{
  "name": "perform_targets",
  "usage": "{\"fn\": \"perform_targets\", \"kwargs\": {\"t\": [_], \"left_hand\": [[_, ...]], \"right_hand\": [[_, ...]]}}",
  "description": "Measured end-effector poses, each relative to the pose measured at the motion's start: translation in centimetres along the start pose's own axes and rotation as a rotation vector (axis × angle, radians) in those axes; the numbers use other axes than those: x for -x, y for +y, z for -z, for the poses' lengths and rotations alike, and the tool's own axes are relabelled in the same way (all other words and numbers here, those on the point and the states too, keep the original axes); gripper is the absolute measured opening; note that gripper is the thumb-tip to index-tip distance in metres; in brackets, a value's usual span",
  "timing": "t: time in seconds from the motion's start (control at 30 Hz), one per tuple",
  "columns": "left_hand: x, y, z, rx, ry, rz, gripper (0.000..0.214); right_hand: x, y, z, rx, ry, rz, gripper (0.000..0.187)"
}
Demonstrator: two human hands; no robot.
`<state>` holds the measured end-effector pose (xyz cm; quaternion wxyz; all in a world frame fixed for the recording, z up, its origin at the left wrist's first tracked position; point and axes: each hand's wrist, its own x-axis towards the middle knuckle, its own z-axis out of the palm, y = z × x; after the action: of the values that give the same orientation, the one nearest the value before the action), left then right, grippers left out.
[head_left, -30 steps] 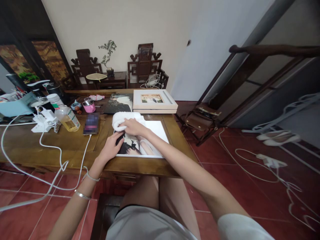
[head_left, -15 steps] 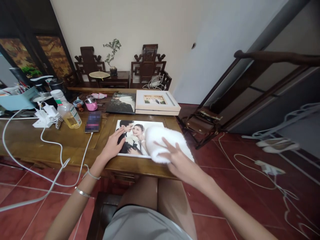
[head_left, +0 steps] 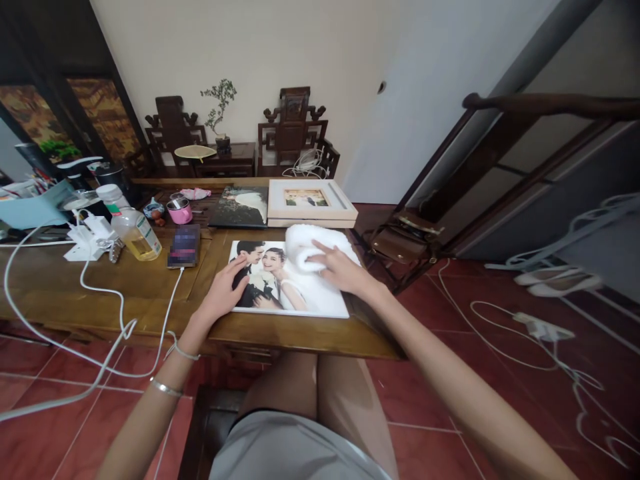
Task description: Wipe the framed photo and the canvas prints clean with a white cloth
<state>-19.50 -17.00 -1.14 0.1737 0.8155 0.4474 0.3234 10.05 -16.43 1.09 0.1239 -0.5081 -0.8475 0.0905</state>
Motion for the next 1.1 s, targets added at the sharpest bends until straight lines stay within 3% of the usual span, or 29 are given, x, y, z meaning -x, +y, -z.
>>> {"fn": "perform_targets", "kwargs": {"t": [0.1,0.17,0.27,0.47,0.6,0.73,0.97,1.1], "left_hand": [[0.0,0.2,0.1,0.008,0.002,0.005,0.044],[0.0,0.2,0.1,0.007,-0.003,0.011,0.044],[0.0,0.3,0.1,0.008,-0.009,0.021,0.043],[0.0,0.1,-0.2,0.013,-0.005,0.016,0.043],[0.0,-0.1,-0.3,-0.004,-0.015,0.003,0.043],[0.0,-0.2,-0.3,-0.009,-0.026,0.0,0.044],[0.0,-0.2,-0.1,0.001,-0.026,-0.007,0.042],[0.0,-0.1,0.0,0.009,-0.023,0.005,0.042]], "right_hand": [[-2.1,0.9,-0.1,0.019,0.033,-0.032,0.054],[-1.7,0.5,-0.2,0.029,0.036,-0.04,0.054],[1.5,-1.1,-0.4,0.031,0.012,-0.011,0.055],[10.7,-6.6,-0.1,-0.005,-0.056,0.111,0.06],[12.9,-8.9,0.6,-0.025,-0.142,0.15,0.063],[10.0,-6.7,0.7,-0.074,-0.114,0.129,0.062],[-0.3,0.7,0.1,-0.04,0.013,0.035,0.056],[-2.3,1.4,0.1,-0.014,0.029,0.015,0.055]]}}
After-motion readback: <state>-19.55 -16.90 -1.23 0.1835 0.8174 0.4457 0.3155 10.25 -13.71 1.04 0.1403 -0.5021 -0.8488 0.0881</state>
